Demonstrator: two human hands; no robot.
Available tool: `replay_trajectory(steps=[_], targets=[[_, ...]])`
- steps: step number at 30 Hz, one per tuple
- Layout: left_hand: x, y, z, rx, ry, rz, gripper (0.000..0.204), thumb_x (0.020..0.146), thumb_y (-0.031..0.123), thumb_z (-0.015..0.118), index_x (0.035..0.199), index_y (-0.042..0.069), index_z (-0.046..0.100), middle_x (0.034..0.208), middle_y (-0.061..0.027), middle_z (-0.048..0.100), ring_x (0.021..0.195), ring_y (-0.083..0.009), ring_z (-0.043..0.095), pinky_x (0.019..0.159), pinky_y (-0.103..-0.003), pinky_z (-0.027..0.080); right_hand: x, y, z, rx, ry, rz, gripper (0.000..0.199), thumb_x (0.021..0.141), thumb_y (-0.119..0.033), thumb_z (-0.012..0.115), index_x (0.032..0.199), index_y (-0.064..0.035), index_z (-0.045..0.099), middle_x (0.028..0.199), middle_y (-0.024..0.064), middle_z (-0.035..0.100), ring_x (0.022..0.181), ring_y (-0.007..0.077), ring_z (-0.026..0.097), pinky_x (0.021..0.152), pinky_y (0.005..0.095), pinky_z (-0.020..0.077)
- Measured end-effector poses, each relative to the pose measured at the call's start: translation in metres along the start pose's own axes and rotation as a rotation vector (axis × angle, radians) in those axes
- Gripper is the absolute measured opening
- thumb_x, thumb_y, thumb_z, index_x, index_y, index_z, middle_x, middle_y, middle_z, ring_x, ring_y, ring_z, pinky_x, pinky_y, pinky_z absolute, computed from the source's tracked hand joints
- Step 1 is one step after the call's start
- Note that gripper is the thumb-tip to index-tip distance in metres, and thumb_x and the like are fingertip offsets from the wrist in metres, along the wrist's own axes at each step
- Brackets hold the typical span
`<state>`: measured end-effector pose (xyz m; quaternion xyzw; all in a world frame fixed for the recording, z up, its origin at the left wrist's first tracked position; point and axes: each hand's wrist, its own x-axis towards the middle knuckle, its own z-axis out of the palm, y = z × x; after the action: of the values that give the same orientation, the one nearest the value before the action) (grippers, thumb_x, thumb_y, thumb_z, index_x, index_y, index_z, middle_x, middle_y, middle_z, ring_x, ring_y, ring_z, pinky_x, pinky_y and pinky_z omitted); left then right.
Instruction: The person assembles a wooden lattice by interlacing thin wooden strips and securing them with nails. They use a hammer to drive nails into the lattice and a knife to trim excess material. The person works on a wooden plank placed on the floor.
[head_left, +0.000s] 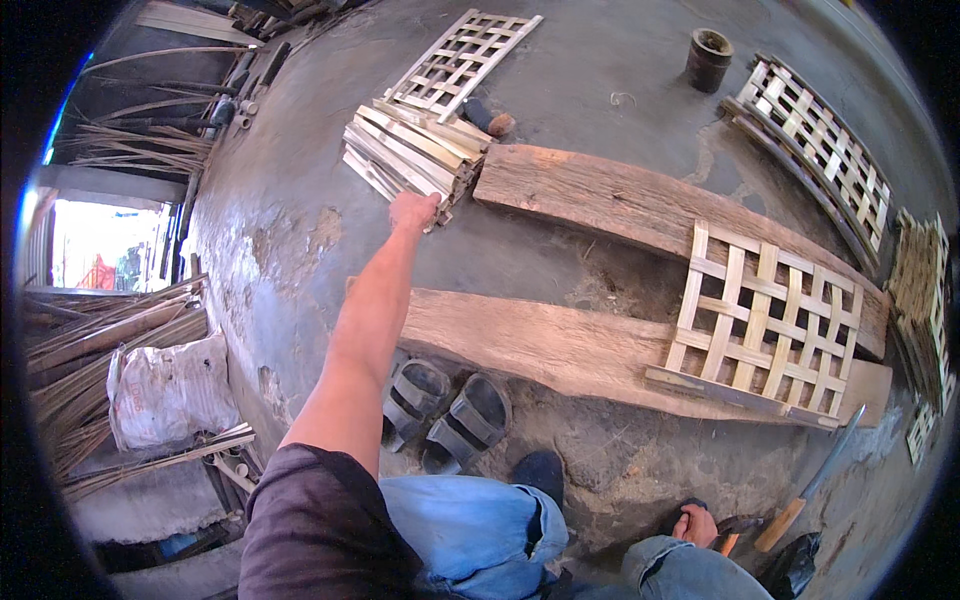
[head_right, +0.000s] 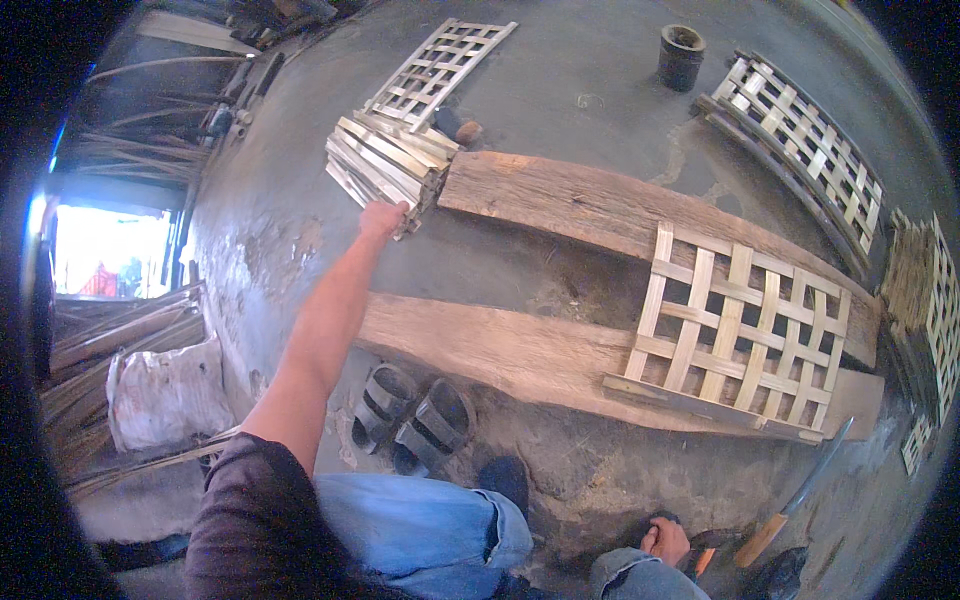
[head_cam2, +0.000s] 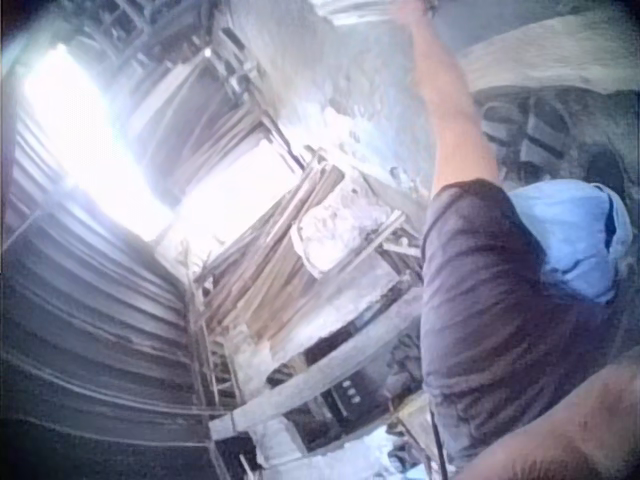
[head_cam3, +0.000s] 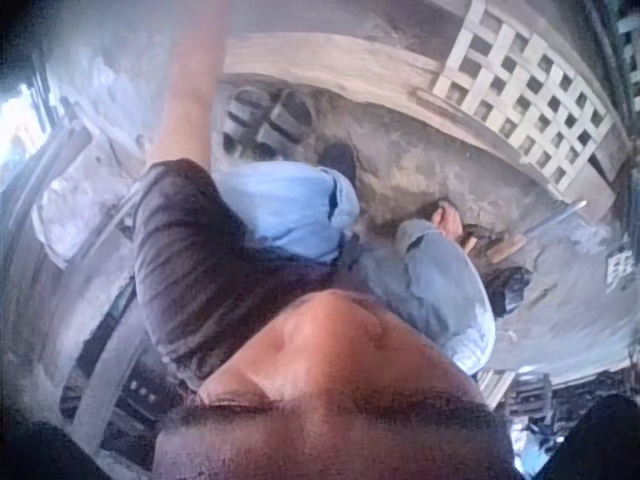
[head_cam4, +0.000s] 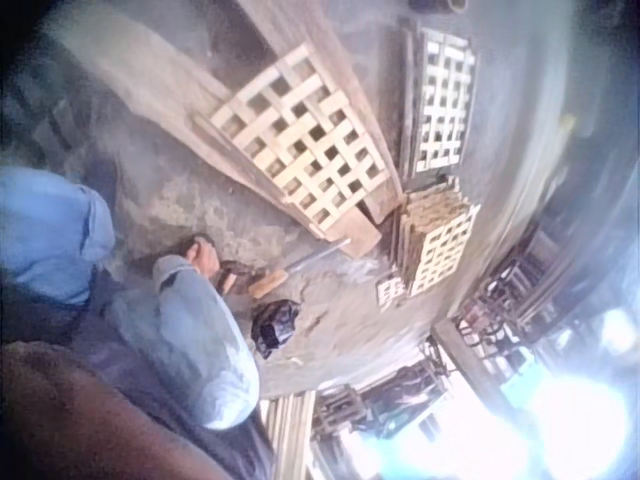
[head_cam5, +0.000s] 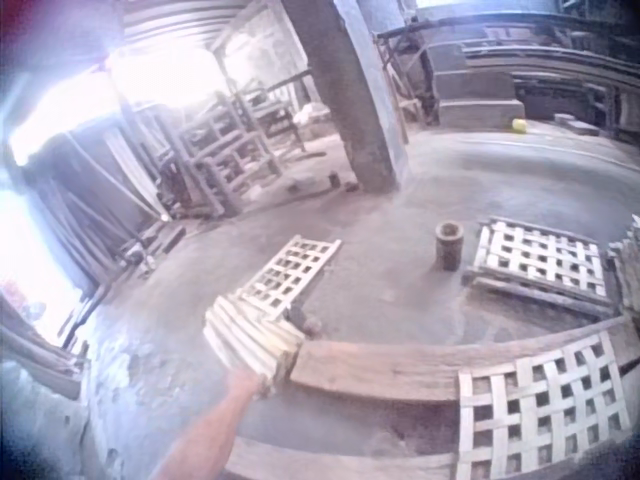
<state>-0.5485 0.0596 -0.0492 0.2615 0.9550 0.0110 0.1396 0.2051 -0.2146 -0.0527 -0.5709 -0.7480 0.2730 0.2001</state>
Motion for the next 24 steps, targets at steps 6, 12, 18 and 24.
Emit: replay_trajectory(steps=[6, 12, 18, 24], targets=[[-0.021, 0.010, 0.001, -0.679, -0.194, -0.210, 0.032, 0.080, 0.028, 0.067, 0.091, -0.002, 0.068, 0.088, -0.0125, 0.069, 0.076, -0.0175, 0.068, 0.061, -0.033, 0.056, -0.004, 0.004, -0.005, -0.076, -0.003, 0.060, 0.018, 0.067, -0.005, 0.061, 0.085, -0.0085, 0.066, 0.062, 0.0096, 0.055, 0.051, 0.0261, 0.054, 0.050, 0.0391, 0.0443], [-0.013, -0.068, -0.027, -1.100, -0.165, -0.041, 0.017, 0.090, 0.014, 0.065, 0.102, 0.003, 0.061, 0.090, -0.0069, 0.064, 0.076, -0.0130, 0.063, 0.066, -0.027, 0.057, -0.004, 0.001, 0.005, -0.029, -0.007, 0.041, 0.018, 0.068, -0.005, 0.061, 0.084, -0.0105, 0.067, 0.063, 0.0093, 0.056, 0.052, 0.0260, 0.054, 0.050, 0.0376, 0.0452], [0.003, -0.097, -0.062, -0.502, -0.426, 0.283, 0.019, 0.086, 0.019, 0.071, 0.099, 0.010, 0.061, 0.094, -0.0023, 0.060, 0.086, -0.0134, 0.059, 0.074, -0.029, 0.055, -0.010, 0.009, 0.012, 0.032, 0.096, -0.014, 0.018, 0.070, -0.007, 0.063, 0.087, -0.0103, 0.066, 0.066, 0.0090, 0.059, 0.059, 0.0264, 0.059, 0.056, 0.0378, 0.0484], [0.029, -0.128, 0.018, -0.564, -0.407, -0.228, 0.038, 0.090, 0.054, 0.055, 0.106, 0.020, 0.059, 0.082, 0.0023, 0.054, 0.075, -0.0098, 0.052, 0.058, -0.029, 0.047, 0.024, -0.011, -0.018, 0.189, 0.003, 0.468, 0.016, 0.087, -0.018, 0.068, 0.095, -0.0045, 0.069, 0.085, 0.0151, 0.069, 0.076, 0.0269, 0.068, 0.069, 0.0369, 0.0522]])
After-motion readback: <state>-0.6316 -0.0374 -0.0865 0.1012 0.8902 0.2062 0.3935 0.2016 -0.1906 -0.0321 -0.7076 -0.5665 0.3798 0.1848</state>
